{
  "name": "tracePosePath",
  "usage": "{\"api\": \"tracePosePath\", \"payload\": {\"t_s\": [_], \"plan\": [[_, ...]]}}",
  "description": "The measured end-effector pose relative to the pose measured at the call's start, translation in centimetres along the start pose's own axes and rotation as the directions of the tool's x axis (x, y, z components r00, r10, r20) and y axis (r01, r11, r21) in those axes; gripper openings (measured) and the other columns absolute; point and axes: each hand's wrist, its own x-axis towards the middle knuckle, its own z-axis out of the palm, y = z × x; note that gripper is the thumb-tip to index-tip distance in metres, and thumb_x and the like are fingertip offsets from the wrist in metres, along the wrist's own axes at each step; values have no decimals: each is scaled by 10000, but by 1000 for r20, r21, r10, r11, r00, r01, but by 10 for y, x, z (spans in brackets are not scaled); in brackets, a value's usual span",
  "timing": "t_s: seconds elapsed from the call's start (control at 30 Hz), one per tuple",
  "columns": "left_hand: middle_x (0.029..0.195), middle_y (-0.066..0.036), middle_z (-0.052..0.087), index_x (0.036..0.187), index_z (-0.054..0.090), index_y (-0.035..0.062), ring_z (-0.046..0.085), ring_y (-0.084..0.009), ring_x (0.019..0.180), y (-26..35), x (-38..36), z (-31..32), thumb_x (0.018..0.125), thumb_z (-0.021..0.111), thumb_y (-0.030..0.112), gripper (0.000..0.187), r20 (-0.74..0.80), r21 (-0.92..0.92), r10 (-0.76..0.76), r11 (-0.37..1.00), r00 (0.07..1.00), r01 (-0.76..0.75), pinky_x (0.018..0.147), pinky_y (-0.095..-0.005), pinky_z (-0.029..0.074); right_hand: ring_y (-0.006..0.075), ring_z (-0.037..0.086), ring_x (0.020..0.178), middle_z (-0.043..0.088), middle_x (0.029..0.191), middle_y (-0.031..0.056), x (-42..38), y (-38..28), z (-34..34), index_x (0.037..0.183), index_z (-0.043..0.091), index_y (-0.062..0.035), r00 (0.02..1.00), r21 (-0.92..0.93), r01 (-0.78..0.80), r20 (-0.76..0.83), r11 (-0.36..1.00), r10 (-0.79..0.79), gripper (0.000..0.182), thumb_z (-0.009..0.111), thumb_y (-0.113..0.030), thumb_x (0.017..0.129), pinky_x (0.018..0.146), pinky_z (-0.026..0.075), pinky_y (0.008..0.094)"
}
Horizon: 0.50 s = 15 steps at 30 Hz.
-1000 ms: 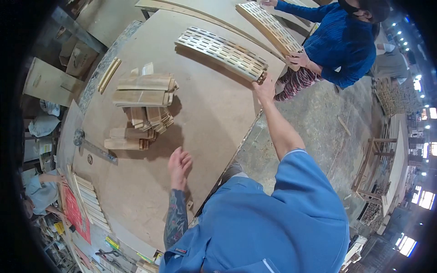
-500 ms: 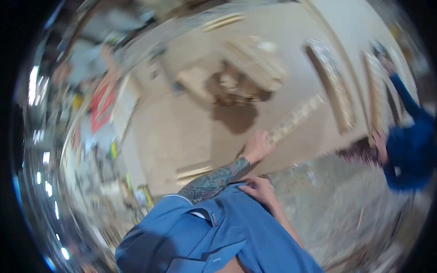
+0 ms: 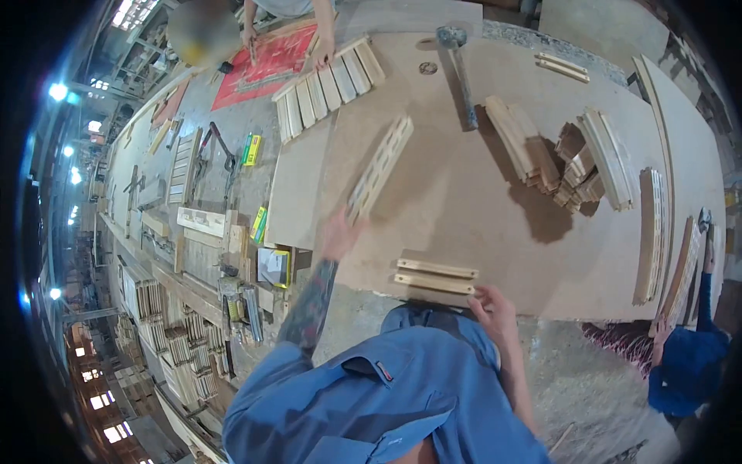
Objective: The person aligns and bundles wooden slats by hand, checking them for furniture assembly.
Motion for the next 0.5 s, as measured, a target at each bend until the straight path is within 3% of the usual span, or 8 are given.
{"api": "tracePosePath", "payload": {"t_s": [0.07, 0.2, 0.23, 0.3, 0.33, 0.4, 0.43, 0.5], "plan": [[1031, -202, 691, 1288, 573, 140, 670, -402, 932, 13, 26, -40, 795, 683, 567, 662, -91, -42, -106, 994, 990, 102, 782, -505, 524, 195, 673, 825, 700, 950, 115, 4, -34, 15, 1159, 636, -3, 991, -164, 84, 117, 983, -66, 351, 727, -120, 842, 766, 543, 338], [875, -140, 700, 1113, 673, 152, 693, -322, 814, -36, 14, -90, 857, 703, 392, 353, -391, 162, 214, 973, 895, -162, 702, -426, 543, 273, 633, 1006, 675, 1094, 127, 3, -26, 18, 1238, 606, -56, 986, -220, 130, -72, 967, -149, 474, 762, -115, 795, 892, 502, 387], [875, -140, 700, 1113, 673, 152, 693, -322, 814, -34, -3, -88, 857, 703, 392, 353, -351, 153, 229, 971, 908, -186, 702, -426, 543, 297, 602, 1109, 650, 1182, 137, 4, -28, 16, 1290, 581, -83, 976, -275, 108, -156, 955, -155, 554, 779, -123, 773, 961, 471, 411], [892, -97, 691, 1048, 692, 153, 672, -306, 784, -18, -31, -80, 855, 711, 291, 238, -117, 28, 390, 921, 913, -390, 700, -391, 545, 309, 502, 1266, 553, 1349, 147, 8, -61, 17, 1391, 503, -136, 892, -520, 220, -236, 826, -386, 723, 803, -150, 733, 1059, 389, 450], [940, -88, 691, 1038, 701, 137, 665, -302, 822, -3, -45, -72, 828, 733, 261, 246, -48, -60, 483, 872, 874, -486, 712, -392, 543, 309, 502, 1266, 553, 1349, 147, 12, -65, 20, 1391, 503, -136, 892, -529, 186, -262, 828, -368, 723, 803, -150, 733, 1059, 389, 450], [988, -65, 689, 1013, 712, 131, 654, -284, 870, 21, -65, -46, 791, 758, 235, 249, 66, -187, 656, 748, 752, -636, 729, -388, 540, 338, 405, 1357, 457, 1443, 177, 19, -63, 19, 1446, 445, -165, 874, -753, 246, -100, 610, -476, 803, 803, -191, 729, 1107, 334, 467], [989, -50, 687, 997, 713, 141, 651, -269, 881, 26, -72, -31, 781, 760, 240, 242, 119, -224, 729, 681, 675, -697, 734, -383, 539, 338, 405, 1357, 457, 1443, 177, 20, -49, 17, 1446, 445, -165, 879, -764, 210, -125, 610, -460, 803, 803, -191, 729, 1107, 334, 467], [980, -38, 680, 983, 714, 150, 643, -258, 893, 33, -82, -7, 776, 760, 244, 231, 195, -240, 762, 648, 618, -723, 735, -381, 536, 313, 495, 1268, 550, 1360, 119, 30, -8, 16, 1371, 528, -179, 914, -825, 287, 85, 486, -397, 663, 772, -222, 756, 1072, 380, 457]]}}
